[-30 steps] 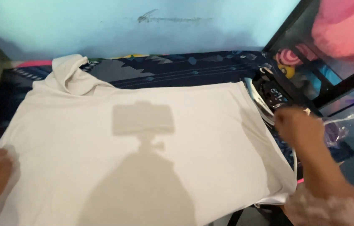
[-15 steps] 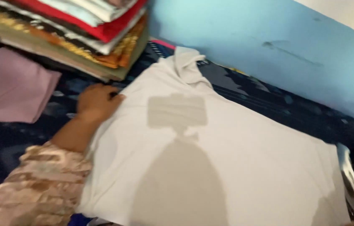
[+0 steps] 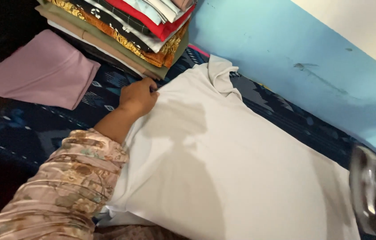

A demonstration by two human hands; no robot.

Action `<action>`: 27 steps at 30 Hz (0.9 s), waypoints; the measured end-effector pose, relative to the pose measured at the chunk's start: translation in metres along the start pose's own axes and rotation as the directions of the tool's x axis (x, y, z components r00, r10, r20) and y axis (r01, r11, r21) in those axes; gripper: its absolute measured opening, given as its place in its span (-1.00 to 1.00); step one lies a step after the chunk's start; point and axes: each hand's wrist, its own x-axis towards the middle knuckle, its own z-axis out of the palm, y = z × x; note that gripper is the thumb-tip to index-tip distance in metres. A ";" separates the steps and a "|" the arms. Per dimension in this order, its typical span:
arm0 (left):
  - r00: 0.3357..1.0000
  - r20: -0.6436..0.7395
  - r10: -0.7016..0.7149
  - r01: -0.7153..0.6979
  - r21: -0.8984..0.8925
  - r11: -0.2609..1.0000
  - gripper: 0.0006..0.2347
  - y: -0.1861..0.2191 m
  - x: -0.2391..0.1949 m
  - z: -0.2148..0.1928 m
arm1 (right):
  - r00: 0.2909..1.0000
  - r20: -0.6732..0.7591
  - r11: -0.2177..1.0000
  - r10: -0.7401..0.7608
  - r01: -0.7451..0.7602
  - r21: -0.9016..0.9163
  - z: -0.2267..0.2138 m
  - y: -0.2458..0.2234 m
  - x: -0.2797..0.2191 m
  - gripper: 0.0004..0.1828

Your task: Ironing a white t-shirt on a flat surface to remove wrinkles.

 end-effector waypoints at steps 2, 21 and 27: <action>0.999 0.037 0.026 -0.023 -0.085 0.996 -0.69 0.000 -0.011 -0.011 | 0.999 -0.035 0.996 -0.017 0.019 0.082 0.012 -0.024 -0.014 -0.36; 0.985 0.008 0.171 -0.154 -0.394 0.906 -0.68 -0.024 0.006 -0.010 | 0.847 0.255 0.745 -0.467 0.532 -0.403 0.313 -0.365 0.010 -0.52; 0.957 0.192 0.216 -0.124 -0.400 0.908 -0.65 0.005 -0.043 -0.057 | 0.854 0.331 0.760 -0.401 0.512 -0.400 0.371 -0.420 0.026 -0.40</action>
